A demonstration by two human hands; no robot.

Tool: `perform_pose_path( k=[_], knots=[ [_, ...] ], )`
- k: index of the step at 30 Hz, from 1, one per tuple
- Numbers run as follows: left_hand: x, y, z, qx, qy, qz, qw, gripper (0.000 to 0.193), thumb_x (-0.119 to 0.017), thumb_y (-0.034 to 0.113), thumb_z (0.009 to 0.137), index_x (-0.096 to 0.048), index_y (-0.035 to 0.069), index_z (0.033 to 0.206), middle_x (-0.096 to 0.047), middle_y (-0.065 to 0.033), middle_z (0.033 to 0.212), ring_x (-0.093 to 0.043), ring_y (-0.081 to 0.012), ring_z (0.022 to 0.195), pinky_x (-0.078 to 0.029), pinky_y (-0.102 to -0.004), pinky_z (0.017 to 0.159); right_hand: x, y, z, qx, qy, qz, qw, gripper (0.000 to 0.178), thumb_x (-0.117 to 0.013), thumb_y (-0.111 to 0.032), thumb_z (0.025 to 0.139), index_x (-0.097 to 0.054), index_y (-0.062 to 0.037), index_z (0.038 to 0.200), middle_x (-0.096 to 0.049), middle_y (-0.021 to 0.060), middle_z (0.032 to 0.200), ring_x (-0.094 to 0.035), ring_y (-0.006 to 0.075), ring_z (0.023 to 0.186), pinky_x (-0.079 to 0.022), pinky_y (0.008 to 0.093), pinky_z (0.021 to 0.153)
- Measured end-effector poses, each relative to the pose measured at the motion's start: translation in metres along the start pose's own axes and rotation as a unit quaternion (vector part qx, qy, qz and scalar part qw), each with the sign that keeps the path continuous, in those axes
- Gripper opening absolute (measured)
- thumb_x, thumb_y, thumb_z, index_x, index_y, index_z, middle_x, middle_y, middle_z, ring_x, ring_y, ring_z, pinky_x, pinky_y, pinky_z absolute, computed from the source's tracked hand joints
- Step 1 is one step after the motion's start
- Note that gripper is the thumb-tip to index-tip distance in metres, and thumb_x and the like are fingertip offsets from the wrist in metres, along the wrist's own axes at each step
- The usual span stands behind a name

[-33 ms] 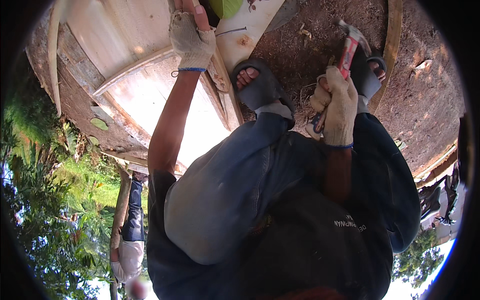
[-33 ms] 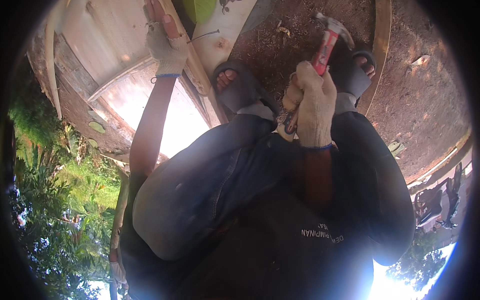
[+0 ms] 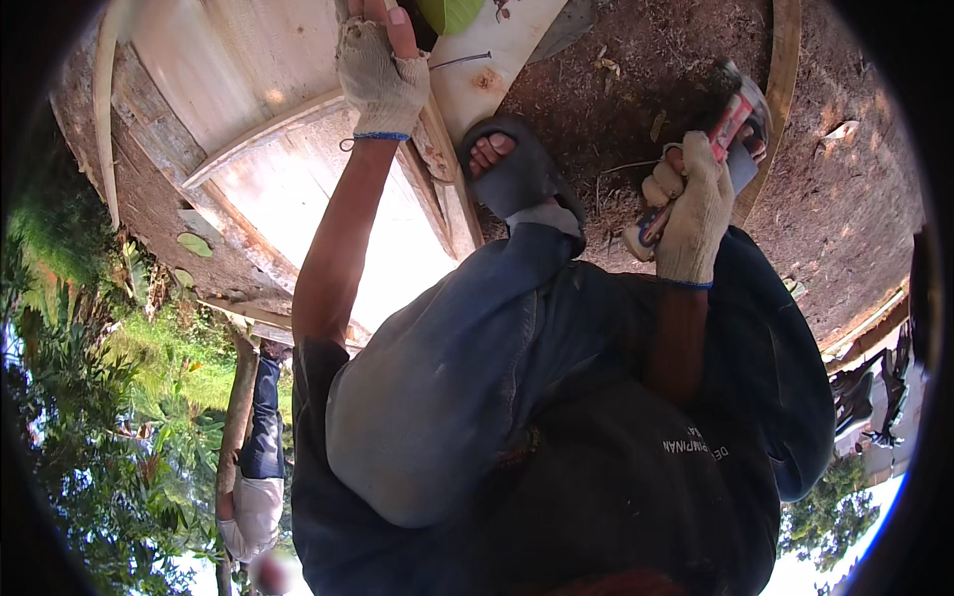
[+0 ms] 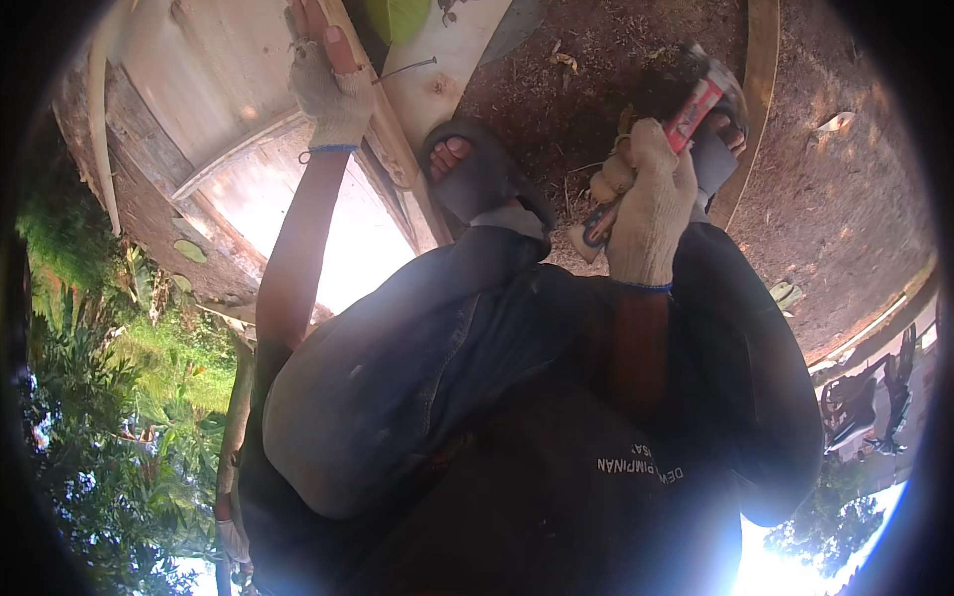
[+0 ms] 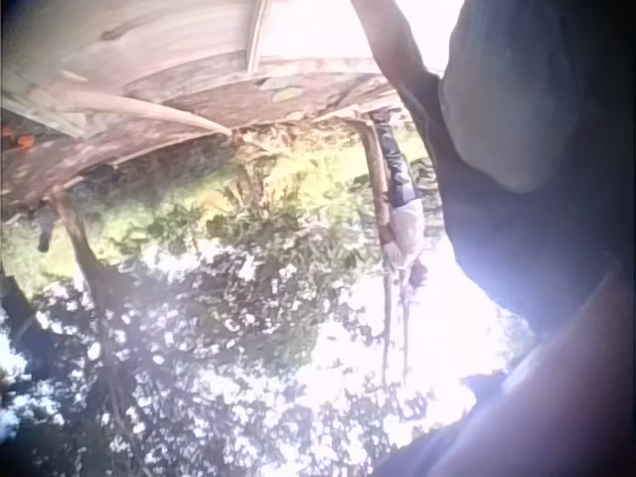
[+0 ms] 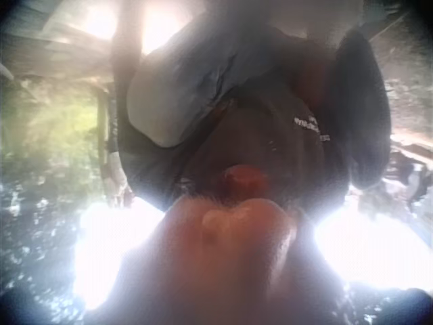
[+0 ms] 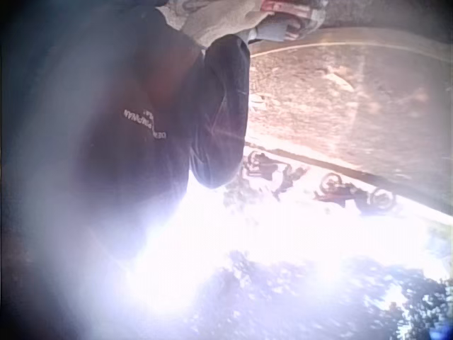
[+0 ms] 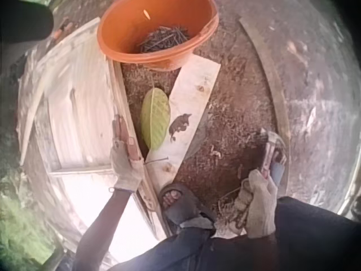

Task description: The person hammers nails into a wooden frame using a hammer, then uses a hand saw to cut a wooden plank. The person wears gloves and sandals while working outdoors on a dirt surface.

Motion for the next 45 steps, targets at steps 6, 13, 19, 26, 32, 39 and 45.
perform_pose_path(
  k=[6,13,19,26,32,39,45],
  knots=[
    [-0.013,-0.008,0.005,-0.013,0.013,0.006,1.000,0.065,-0.029,0.037,0.110,-0.028,-0.005,0.160,-0.029,-0.0301,0.164,-0.027,-0.0451,0.153,-0.024,-0.0479,0.125,-0.074,0.084,-0.049,-0.159,-0.202,-0.126,0.958,0.008,-0.061,-0.014,0.098,-0.053,-0.0107,0.099,-0.049,-0.0026,0.073,-0.044,0.0061,0.051,-0.037,0.0268,0.043],
    [-0.004,-0.010,0.003,0.005,0.015,-0.028,0.999,0.066,-0.028,0.038,0.110,-0.028,-0.004,0.160,-0.028,-0.0298,0.165,-0.027,-0.0453,0.153,-0.025,-0.0481,0.125,-0.027,0.025,-0.005,-0.075,-0.092,-0.062,0.991,0.014,-0.063,-0.020,0.100,-0.051,-0.0129,0.097,-0.050,-0.0029,0.077,-0.042,0.0027,0.051,-0.032,0.0216,0.043],
    [-0.012,-0.002,0.008,-0.021,-0.009,-0.005,1.000,0.067,-0.027,0.040,0.110,-0.028,-0.006,0.159,-0.027,-0.0318,0.164,-0.026,-0.0461,0.153,-0.023,-0.0481,0.126,-0.063,0.062,-0.037,-0.084,-0.054,0.026,0.995,0.016,-0.066,-0.016,0.098,-0.050,-0.0137,0.095,-0.049,-0.0029,0.075,-0.040,0.0036,0.050,-0.032,0.0238,0.042],
    [-0.006,-0.007,0.006,-0.014,0.004,-0.005,1.000,0.069,-0.027,0.040,0.110,-0.028,-0.008,0.158,-0.028,-0.0325,0.164,-0.026,-0.0468,0.153,-0.022,-0.0491,0.126,-0.034,0.025,-0.005,-0.096,-0.095,-0.004,0.991,0.015,-0.064,-0.018,0.097,-0.052,-0.0095,0.097,-0.046,-0.0043,0.070,-0.041,0.0048,0.050,-0.035,0.0236,0.043],
    [-0.017,-0.012,0.007,-0.014,0.016,-0.006,1.000,0.068,-0.029,0.040,0.110,-0.030,-0.007,0.159,-0.030,-0.0305,0.164,-0.026,-0.0447,0.154,-0.022,-0.0481,0.126,-0.069,0.074,-0.036,-0.149,-0.120,-0.025,0.981,0.017,-0.065,-0.020,0.100,-0.054,-0.0076,0.098,-0.046,-0.0042,0.069,-0.039,0.0036,0.049,-0.032,0.0245,0.043],
    [-0.005,-0.012,-0.001,0.024,0.015,-0.072,0.997,0.067,-0.030,0.043,0.110,-0.031,-0.002,0.160,-0.030,-0.0269,0.166,-0.024,-0.0417,0.156,-0.021,-0.0461,0.126,-0.035,0.028,-0.005,-0.076,-0.111,-0.006,0.991,0.015,-0.064,-0.016,0.099,-0.051,-0.0099,0.099,-0.049,-0.0023,0.076,-0.040,0.0056,0.052,-0.034,0.0248,0.044],
    [-0.013,-0.009,0.009,0.019,0.008,-0.080,0.997,0.068,-0.029,0.044,0.110,-0.031,-0.002,0.160,-0.028,-0.0271,0.166,-0.022,-0.0422,0.156,-0.020,-0.0472,0.126,-0.050,0.063,-0.027,-0.123,-0.059,0.018,0.990,0.016,-0.064,-0.016,0.096,-0.049,-0.0101,0.094,-0.045,-0.0029,0.068,-0.039,0.0055,0.048,-0.030,0.0260,0.042]
  ],
)
Point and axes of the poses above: each hand's wrist, its own z-axis towards the middle knuckle, its own x-axis out of the back of the hand, y = z × x, the point moved 10 cm from there along z, towards the middle knuckle
